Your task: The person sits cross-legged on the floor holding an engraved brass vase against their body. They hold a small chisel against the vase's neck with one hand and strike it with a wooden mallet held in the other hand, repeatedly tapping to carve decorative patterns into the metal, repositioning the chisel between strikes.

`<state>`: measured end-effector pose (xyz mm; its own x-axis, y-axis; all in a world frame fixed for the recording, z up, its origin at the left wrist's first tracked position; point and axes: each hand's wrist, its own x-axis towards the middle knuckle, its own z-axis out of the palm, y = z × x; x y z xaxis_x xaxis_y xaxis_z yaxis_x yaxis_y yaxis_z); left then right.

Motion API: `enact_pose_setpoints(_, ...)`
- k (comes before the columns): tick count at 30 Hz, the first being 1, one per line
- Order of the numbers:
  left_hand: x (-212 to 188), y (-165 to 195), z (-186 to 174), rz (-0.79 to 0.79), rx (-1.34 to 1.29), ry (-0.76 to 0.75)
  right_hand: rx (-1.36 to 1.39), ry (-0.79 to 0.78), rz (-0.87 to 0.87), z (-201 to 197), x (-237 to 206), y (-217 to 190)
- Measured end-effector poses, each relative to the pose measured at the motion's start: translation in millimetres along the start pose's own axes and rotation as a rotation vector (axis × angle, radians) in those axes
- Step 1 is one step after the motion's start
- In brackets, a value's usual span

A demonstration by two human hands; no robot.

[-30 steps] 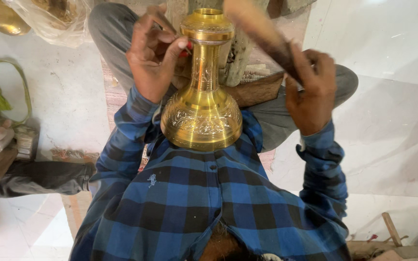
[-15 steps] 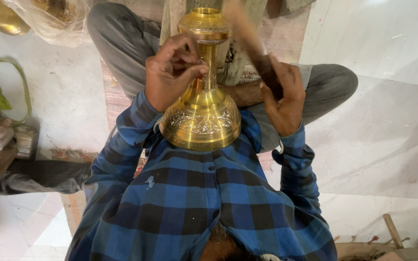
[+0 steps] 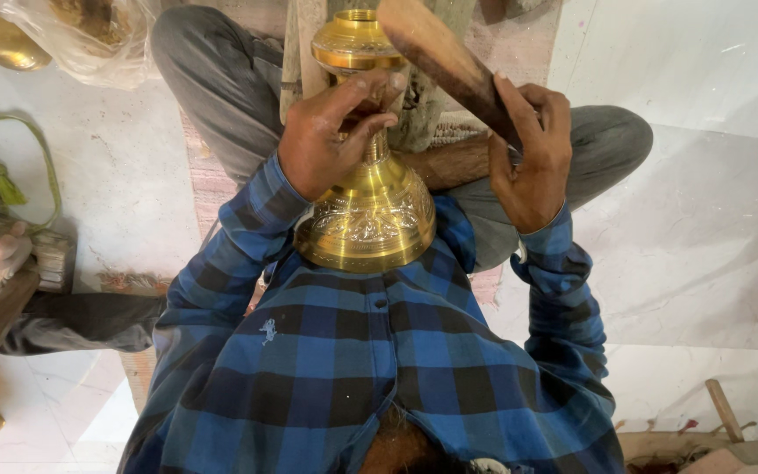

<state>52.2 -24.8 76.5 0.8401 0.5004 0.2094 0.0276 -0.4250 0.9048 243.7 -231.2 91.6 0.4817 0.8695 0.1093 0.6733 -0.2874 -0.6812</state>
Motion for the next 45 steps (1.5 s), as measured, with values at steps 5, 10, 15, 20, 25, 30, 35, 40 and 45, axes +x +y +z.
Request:
enact_pose_setpoints(5,1.3,-1.8,-3.8,0.077,0.106,-0.026,-0.315,-0.017,-0.155,-10.6,13.9,7.4)
enact_pose_setpoints(10,-1.5,-2.9,-1.0,0.025,0.063,-0.023,0.034,0.058,-0.147,-32.3,27.3,-6.3)
enact_pose_setpoints(15,-4.2,-6.1,4.3,0.039,0.073,-0.008,-0.578,-0.053,-0.43,-57.8,39.1,-19.1)
enact_pose_setpoints(20,-8.3,-6.6,5.9,0.119,0.108,0.058,-0.022,-0.03,-0.281,-54.2,38.6,-21.5)
enact_pose_setpoints(25,-9.0,-5.0,7.9,0.058,0.176,0.076,-0.338,0.02,-0.317,-53.8,34.9,-29.5)
enact_pose_setpoints(30,-7.3,1.5,7.1,0.018,0.136,0.063,-0.606,-0.039,-0.376,-59.5,33.7,-33.4)
enact_pose_setpoints(35,-5.9,3.6,4.3,0.07,0.097,0.047,0.015,0.024,-0.24,-50.9,25.6,-24.9)
enact_pose_setpoints(40,-9.9,-11.2,5.7,0.097,0.032,0.094,-0.449,0.006,-0.234,-46.4,15.9,-16.5)
enact_pose_setpoints(45,-27.2,-20.5,14.4,-0.01,-0.11,0.196,-0.544,-0.085,-0.256,-36.4,17.5,-9.8)
